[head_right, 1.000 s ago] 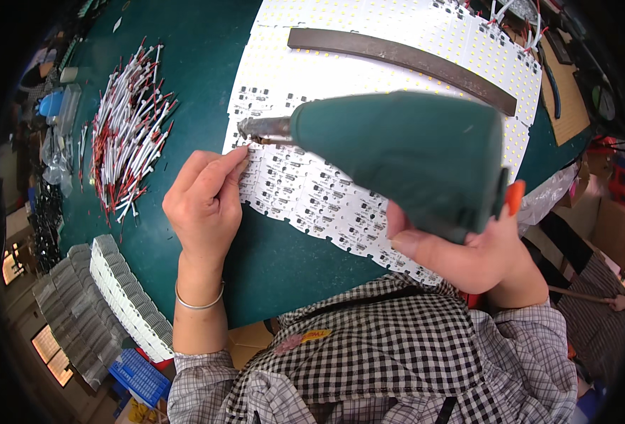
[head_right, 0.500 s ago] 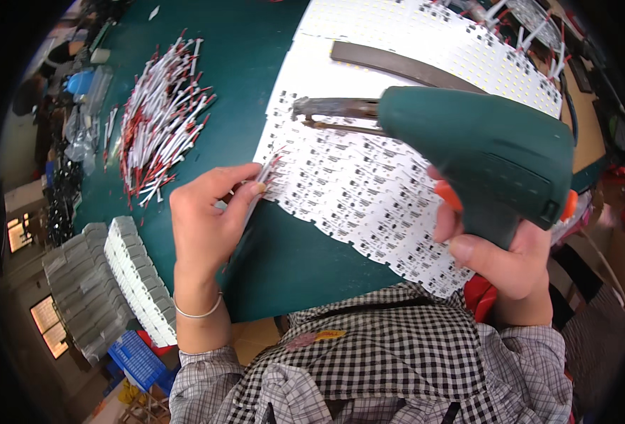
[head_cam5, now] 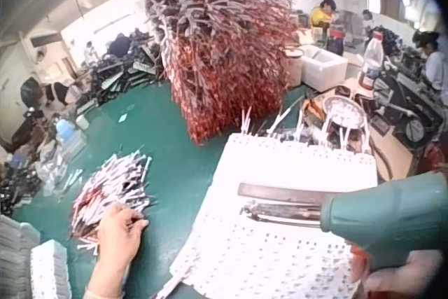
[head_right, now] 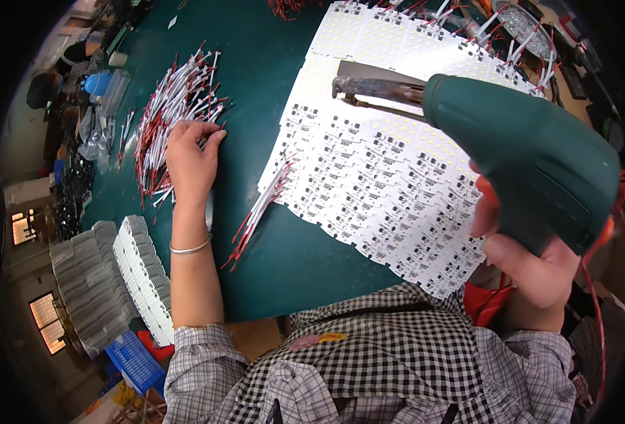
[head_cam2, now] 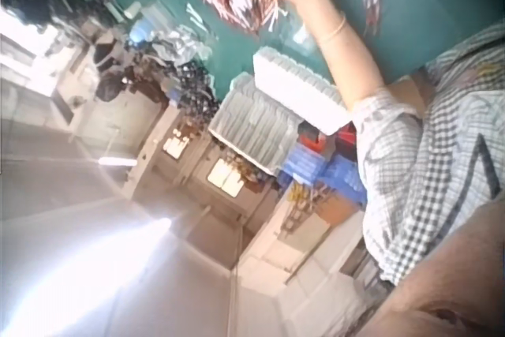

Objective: The person solders wires onto an LED board panel using a soldering gun, turns the panel over by hand, and solders additional wires onto the board.

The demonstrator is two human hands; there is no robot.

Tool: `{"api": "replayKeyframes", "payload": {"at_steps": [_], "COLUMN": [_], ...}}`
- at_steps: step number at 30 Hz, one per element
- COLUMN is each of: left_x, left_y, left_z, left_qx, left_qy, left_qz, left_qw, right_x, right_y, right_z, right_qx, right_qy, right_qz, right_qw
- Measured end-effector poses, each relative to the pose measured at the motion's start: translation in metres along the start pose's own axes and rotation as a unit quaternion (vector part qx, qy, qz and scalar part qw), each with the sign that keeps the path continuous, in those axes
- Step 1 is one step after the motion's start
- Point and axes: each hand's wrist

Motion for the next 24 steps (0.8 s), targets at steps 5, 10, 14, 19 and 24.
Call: {"api": "replayKeyframes", "payload": {"at_steps": [5, 10, 14, 19, 24], "left_x": [0.006, -0.004, -0.013, -0.022, -0.025], "left_y": [-0.003, -0.020, -0.008, 0.003, 0.009], "left_z": [-0.009, -0.070, -0.092, -0.093, -0.091], "left_qx": [-0.004, -0.147, -0.185, -0.200, -0.208], "left_qy": [0.109, 0.103, 0.129, 0.095, 0.094], "left_qz": [-0.063, -0.073, -0.032, -0.016, -0.030], "left_qw": [0.992, 0.981, 0.974, 0.975, 0.973], "right_x": [0.000, 0.004, 0.004, 0.006, 0.017], "right_y": [-0.008, -0.007, 0.014, 0.021, 0.024], "right_z": [0.012, -0.007, -0.014, -0.010, -0.009], "right_qx": [-0.009, -0.011, 0.051, 0.039, 0.039], "right_qy": [-0.091, -0.068, 0.028, 0.123, 0.054], "right_qz": [-0.027, -0.054, -0.055, -0.012, 0.092], "right_qw": [0.995, 0.996, 0.997, 0.992, 0.994]}}
Point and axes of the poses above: each hand's wrist, its own x-axis towards the middle knuckle, its own y-axis out of the palm, z = x × y, and after that the axes turned 10 degrees about y, right-handed
